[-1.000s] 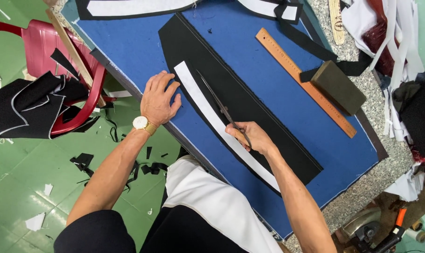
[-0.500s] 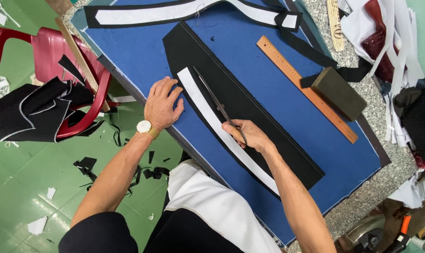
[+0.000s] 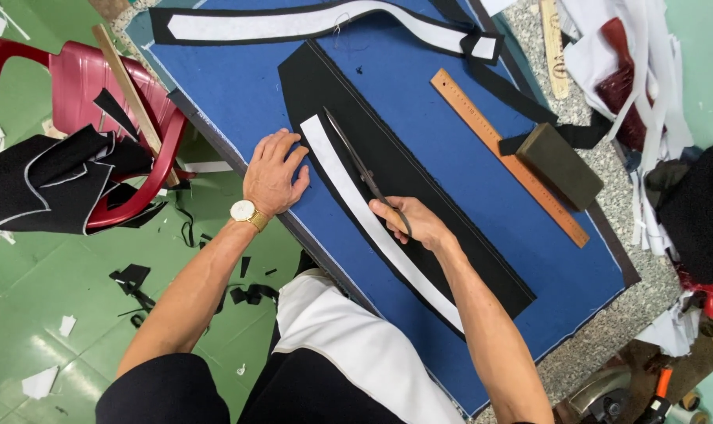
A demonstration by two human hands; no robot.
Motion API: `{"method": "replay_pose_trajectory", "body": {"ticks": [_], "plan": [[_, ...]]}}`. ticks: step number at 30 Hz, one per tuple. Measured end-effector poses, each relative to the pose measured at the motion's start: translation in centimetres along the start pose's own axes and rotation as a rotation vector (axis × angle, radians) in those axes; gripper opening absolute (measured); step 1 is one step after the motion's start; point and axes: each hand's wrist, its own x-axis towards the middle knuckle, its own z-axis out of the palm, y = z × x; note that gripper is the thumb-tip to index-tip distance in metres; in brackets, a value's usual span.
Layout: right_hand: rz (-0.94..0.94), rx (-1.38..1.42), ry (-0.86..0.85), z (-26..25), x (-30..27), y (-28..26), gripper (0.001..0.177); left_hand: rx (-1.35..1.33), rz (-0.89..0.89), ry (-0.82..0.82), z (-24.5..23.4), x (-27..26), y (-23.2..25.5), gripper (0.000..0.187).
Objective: The person places a white fabric strip on a black fabric piece and trims the white strip with scissors to match the black piece's shape. The person repeats this process with a second white strip, then stacks the finished pieces on the table.
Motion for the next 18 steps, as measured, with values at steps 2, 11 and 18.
{"method": "replay_pose_trajectory", "body": {"ticks": [2,11,18], "plan": [[-0.018,-0.012,-0.002,0.2,0.0,-0.7,0.07,0.0,0.005,0.025,0.1,0.3,0.0,0.028],[-0.168,0.026,0.029,1.3,0.4,0.9,0.053,0.029,0.071,0.109,0.0,0.1,0.1,0.029],[-0.294,0.074,0.073,1.1,-5.1,7.0,0.04,0.039,0.073,0.067,-0.2,-0.1,0.0,0.028]]}}
